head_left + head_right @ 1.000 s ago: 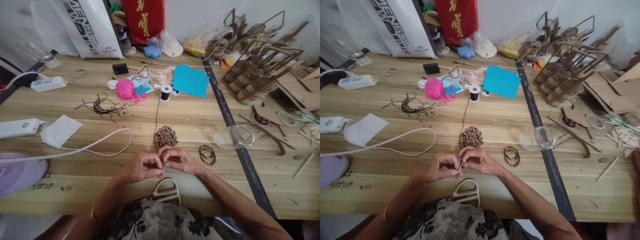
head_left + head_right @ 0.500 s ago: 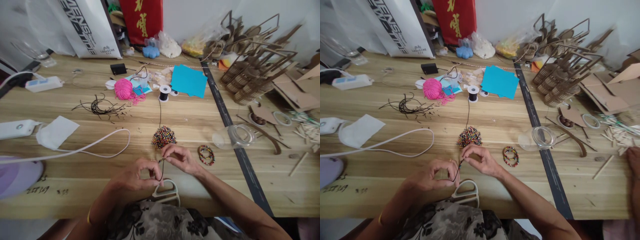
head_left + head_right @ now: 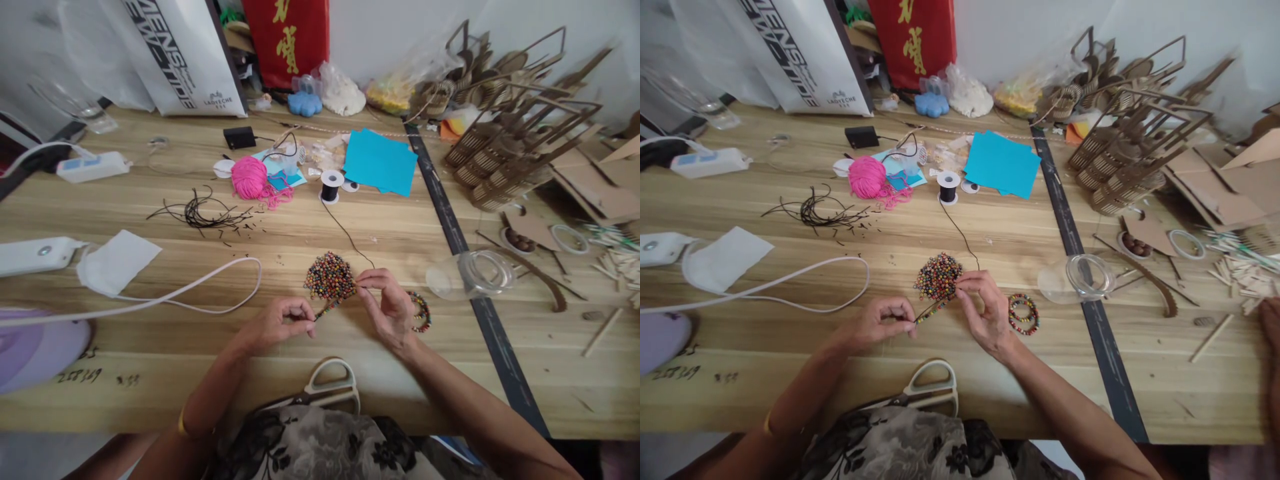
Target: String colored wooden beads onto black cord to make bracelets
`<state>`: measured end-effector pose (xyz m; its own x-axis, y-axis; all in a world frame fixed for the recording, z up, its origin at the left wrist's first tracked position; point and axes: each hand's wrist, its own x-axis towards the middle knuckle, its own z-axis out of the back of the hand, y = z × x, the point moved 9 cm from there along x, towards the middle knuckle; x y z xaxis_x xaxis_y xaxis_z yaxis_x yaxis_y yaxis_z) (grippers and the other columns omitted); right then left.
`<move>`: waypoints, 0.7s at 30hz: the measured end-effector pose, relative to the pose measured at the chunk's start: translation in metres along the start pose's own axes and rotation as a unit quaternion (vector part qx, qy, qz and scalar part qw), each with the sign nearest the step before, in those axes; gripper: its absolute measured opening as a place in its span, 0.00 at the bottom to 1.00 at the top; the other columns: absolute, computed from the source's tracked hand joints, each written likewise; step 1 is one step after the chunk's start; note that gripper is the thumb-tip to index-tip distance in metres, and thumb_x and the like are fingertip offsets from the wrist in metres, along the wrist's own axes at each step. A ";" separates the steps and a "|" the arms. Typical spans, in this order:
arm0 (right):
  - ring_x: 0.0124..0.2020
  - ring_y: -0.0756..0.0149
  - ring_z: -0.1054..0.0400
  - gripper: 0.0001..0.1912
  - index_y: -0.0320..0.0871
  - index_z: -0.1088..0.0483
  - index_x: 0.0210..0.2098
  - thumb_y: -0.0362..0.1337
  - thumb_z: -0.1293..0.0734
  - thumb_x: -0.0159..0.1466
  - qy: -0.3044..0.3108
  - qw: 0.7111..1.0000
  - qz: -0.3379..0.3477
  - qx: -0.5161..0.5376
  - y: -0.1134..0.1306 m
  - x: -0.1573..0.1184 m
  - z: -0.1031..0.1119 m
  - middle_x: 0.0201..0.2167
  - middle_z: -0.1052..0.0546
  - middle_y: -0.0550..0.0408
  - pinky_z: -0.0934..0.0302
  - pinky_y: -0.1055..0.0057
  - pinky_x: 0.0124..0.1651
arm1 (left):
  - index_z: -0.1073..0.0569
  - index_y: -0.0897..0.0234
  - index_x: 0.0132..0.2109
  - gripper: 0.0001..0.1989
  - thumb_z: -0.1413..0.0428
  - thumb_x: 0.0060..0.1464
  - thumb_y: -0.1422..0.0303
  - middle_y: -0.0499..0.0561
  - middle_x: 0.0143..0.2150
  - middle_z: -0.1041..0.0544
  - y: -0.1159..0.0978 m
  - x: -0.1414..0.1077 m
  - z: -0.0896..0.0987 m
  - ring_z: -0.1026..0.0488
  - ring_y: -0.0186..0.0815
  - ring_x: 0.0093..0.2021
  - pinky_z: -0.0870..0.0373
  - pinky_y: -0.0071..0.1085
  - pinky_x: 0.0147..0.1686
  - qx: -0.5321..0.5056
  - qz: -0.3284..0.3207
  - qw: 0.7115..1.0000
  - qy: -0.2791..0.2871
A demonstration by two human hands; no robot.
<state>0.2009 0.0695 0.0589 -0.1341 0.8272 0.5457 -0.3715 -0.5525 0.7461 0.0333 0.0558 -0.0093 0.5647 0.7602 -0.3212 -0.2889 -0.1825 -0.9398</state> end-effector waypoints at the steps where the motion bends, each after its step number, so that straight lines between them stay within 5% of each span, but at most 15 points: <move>1: 0.40 0.61 0.32 0.05 0.45 0.31 0.37 0.30 0.36 0.62 0.013 1.000 0.006 -0.014 0.002 0.000 -0.002 0.35 0.26 0.50 0.37 0.60 0.44 | 0.31 0.67 0.31 0.08 0.45 0.52 0.66 0.53 0.29 0.21 0.001 0.001 0.003 0.26 0.33 0.31 0.34 0.27 0.34 -0.011 0.000 1.000 -0.014; 6: 0.41 0.60 0.33 0.08 0.45 0.30 0.39 0.28 0.36 0.61 0.086 0.994 0.063 -0.037 0.019 -0.003 -0.016 0.38 0.25 0.49 0.39 0.57 0.46 | 0.31 0.67 0.32 0.08 0.44 0.51 0.65 0.51 0.28 0.22 -0.001 0.003 0.008 0.27 0.32 0.29 0.35 0.27 0.33 -0.053 -0.019 0.997 -0.057; 12: 0.43 0.63 0.33 0.08 0.43 0.31 0.42 0.30 0.39 0.65 0.215 0.967 0.132 -0.029 0.034 -0.021 -0.045 0.50 0.29 0.45 0.37 0.62 0.46 | 0.31 0.67 0.32 0.10 0.43 0.50 0.64 0.51 0.27 0.22 -0.003 0.005 -0.002 0.27 0.32 0.29 0.34 0.27 0.32 -0.074 -0.027 0.996 -0.042; 15: 0.44 0.63 0.33 0.10 0.42 0.32 0.44 0.29 0.41 0.66 0.262 0.952 0.152 -0.044 0.034 -0.028 -0.054 0.45 0.27 0.44 0.36 0.65 0.46 | 0.31 0.68 0.31 0.09 0.43 0.51 0.64 0.51 0.27 0.22 -0.003 0.006 -0.005 0.27 0.32 0.30 0.33 0.27 0.34 -0.092 -0.032 0.994 -0.042; 21: 0.40 0.63 0.33 0.09 0.41 0.32 0.44 0.27 0.40 0.65 0.214 0.962 0.164 -0.040 0.039 -0.022 -0.044 0.37 0.27 0.46 0.35 0.66 0.42 | 0.27 0.69 0.32 0.08 0.43 0.50 0.66 0.51 0.29 0.22 -0.001 0.009 -0.004 0.27 0.32 0.31 0.33 0.27 0.36 -0.104 -0.024 0.993 -0.052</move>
<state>0.1486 0.0343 0.0595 -0.6166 0.5850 0.5269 -0.3122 -0.7960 0.5185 0.0419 0.0605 -0.0119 0.4881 0.8295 -0.2714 -0.0915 -0.2606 -0.9611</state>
